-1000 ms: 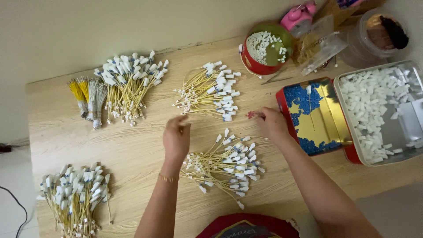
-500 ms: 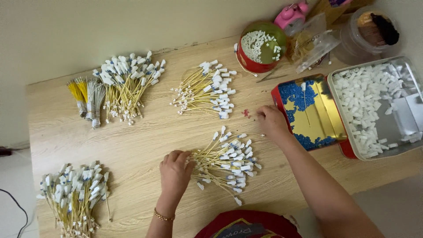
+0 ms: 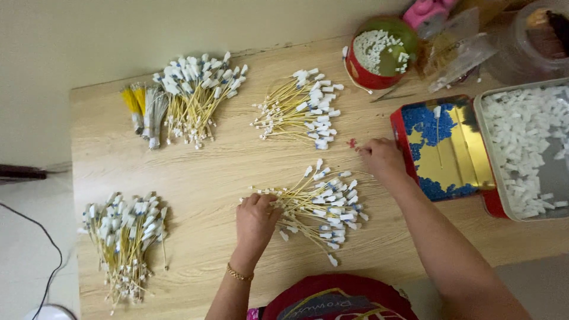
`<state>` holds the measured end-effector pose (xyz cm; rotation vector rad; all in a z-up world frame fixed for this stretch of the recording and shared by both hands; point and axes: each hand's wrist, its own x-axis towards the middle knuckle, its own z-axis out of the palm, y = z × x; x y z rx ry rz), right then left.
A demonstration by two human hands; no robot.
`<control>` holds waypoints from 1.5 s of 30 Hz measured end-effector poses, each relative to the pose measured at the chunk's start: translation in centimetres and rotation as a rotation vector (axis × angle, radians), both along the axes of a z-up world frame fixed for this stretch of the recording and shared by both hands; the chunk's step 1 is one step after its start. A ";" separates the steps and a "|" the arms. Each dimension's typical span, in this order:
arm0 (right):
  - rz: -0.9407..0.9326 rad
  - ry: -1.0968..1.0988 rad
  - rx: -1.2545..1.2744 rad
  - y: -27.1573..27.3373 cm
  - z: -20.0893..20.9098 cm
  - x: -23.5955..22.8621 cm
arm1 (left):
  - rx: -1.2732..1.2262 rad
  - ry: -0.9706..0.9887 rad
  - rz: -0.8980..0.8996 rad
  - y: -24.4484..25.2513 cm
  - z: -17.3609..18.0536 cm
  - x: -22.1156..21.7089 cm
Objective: Manually attach white plastic connector ends to yellow electrical wires at a workbench.
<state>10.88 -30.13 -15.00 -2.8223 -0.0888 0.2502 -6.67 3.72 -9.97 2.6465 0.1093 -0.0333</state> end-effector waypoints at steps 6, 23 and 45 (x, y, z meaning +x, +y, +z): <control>-0.071 -0.004 0.025 -0.8 1.0 -1.1 | -0.075 -0.098 -0.045 -0.8 -1.0 1.0; -0.680 0.047 1.089 -3.0 11.2 -9.4 | 0.111 -0.224 -0.573 -20.9 -3.3 11.9; -0.196 0.091 1.508 9.8 21.8 -7.0 | -1.404 0.026 0.347 -6.5 15.6 8.8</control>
